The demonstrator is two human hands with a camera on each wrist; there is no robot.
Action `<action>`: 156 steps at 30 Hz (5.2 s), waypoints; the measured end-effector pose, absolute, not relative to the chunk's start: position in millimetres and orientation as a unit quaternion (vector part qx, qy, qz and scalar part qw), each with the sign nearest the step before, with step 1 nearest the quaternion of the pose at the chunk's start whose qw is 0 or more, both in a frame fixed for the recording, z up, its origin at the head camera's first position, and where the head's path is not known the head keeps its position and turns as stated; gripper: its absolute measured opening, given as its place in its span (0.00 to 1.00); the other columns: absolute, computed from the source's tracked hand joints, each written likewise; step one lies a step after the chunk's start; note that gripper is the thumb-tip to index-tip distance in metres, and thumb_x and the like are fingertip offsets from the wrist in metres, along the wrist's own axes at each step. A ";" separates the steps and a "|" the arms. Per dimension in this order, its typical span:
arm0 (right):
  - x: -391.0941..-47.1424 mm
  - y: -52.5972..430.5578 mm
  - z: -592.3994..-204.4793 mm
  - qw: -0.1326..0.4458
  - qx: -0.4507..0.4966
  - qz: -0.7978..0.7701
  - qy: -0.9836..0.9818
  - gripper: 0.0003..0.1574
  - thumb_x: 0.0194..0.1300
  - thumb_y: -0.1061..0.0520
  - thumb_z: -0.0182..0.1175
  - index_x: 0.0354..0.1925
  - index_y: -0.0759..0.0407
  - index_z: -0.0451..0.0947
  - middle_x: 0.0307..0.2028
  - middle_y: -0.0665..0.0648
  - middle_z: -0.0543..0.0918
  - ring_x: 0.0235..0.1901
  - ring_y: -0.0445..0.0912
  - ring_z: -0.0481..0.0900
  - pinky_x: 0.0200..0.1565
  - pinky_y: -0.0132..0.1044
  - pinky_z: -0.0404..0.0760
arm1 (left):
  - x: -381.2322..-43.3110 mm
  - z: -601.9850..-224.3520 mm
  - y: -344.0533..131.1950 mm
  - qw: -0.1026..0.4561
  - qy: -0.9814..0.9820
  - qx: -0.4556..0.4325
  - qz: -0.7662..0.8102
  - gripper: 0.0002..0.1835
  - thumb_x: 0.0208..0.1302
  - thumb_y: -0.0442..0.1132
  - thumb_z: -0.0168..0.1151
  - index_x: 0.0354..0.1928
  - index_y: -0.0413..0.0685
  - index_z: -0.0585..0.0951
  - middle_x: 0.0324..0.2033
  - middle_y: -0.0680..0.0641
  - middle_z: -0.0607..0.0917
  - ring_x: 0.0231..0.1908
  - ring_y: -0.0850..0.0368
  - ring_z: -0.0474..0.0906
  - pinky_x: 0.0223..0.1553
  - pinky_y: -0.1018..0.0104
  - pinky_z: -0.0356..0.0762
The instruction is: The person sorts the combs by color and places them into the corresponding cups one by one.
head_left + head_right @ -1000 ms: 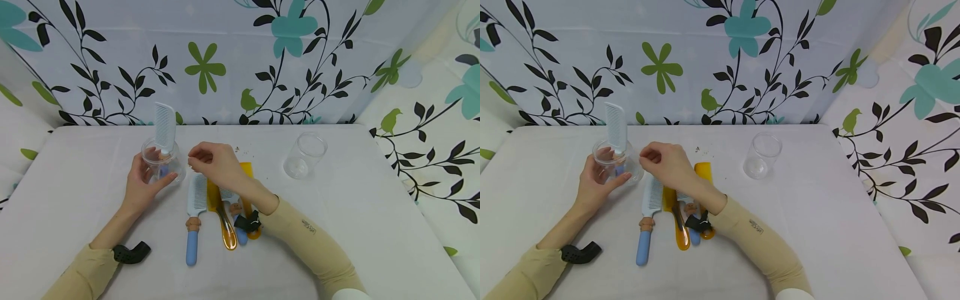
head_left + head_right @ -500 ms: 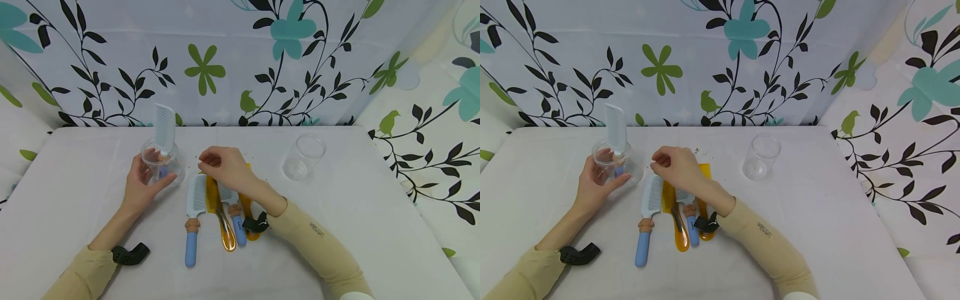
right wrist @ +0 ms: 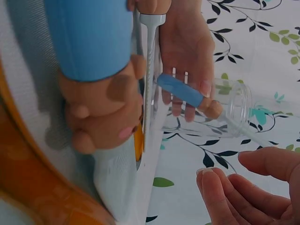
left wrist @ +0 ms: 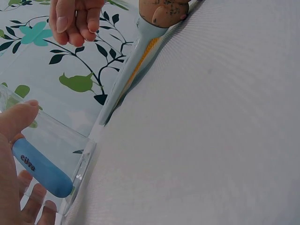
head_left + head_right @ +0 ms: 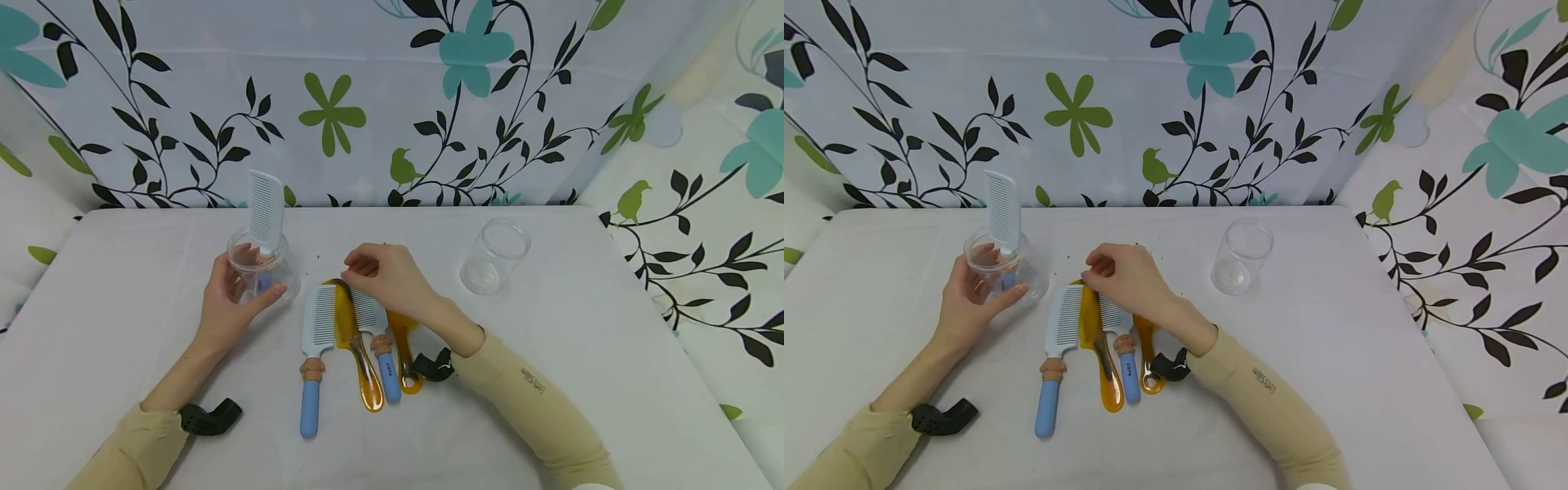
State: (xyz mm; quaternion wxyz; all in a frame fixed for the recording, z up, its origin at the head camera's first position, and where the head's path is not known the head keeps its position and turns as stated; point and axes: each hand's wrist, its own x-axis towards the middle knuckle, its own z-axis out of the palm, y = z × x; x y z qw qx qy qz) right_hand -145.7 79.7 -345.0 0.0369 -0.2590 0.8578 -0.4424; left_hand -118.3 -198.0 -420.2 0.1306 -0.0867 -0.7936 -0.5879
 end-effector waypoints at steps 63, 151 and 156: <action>-162.8 107.4 -368.5 0.109 -0.188 -0.307 0.927 0.17 0.67 0.50 0.65 0.46 0.61 0.83 0.38 0.55 0.85 0.35 0.45 0.79 0.36 0.30 0.80 | -118.7 -421.0 -196.8 0.131 -0.798 -0.081 -0.583 0.43 0.56 0.25 0.70 0.72 0.47 0.60 0.64 0.57 0.71 0.65 0.67 0.66 0.65 0.79 0.65; -161.7 95.2 -381.4 0.102 -0.191 -0.288 0.933 0.27 0.53 0.42 0.76 0.35 0.62 0.80 0.25 0.53 0.78 0.24 0.44 0.74 0.25 0.28 0.69 | -118.5 -421.1 -196.2 0.133 -0.796 -0.083 -0.584 0.43 0.56 0.24 0.70 0.72 0.43 0.60 0.62 0.60 0.71 0.63 0.68 0.67 0.63 0.82 0.66; -161.5 94.6 -382.8 0.096 -0.193 -0.286 0.934 0.26 0.53 0.43 0.75 0.32 0.62 0.79 0.23 0.52 0.77 0.24 0.43 0.72 0.25 0.28 0.68 | -118.5 -421.1 -196.4 0.133 -0.797 -0.083 -0.584 0.43 0.56 0.24 0.70 0.72 0.45 0.60 0.63 0.60 0.71 0.63 0.69 0.67 0.63 0.83 0.66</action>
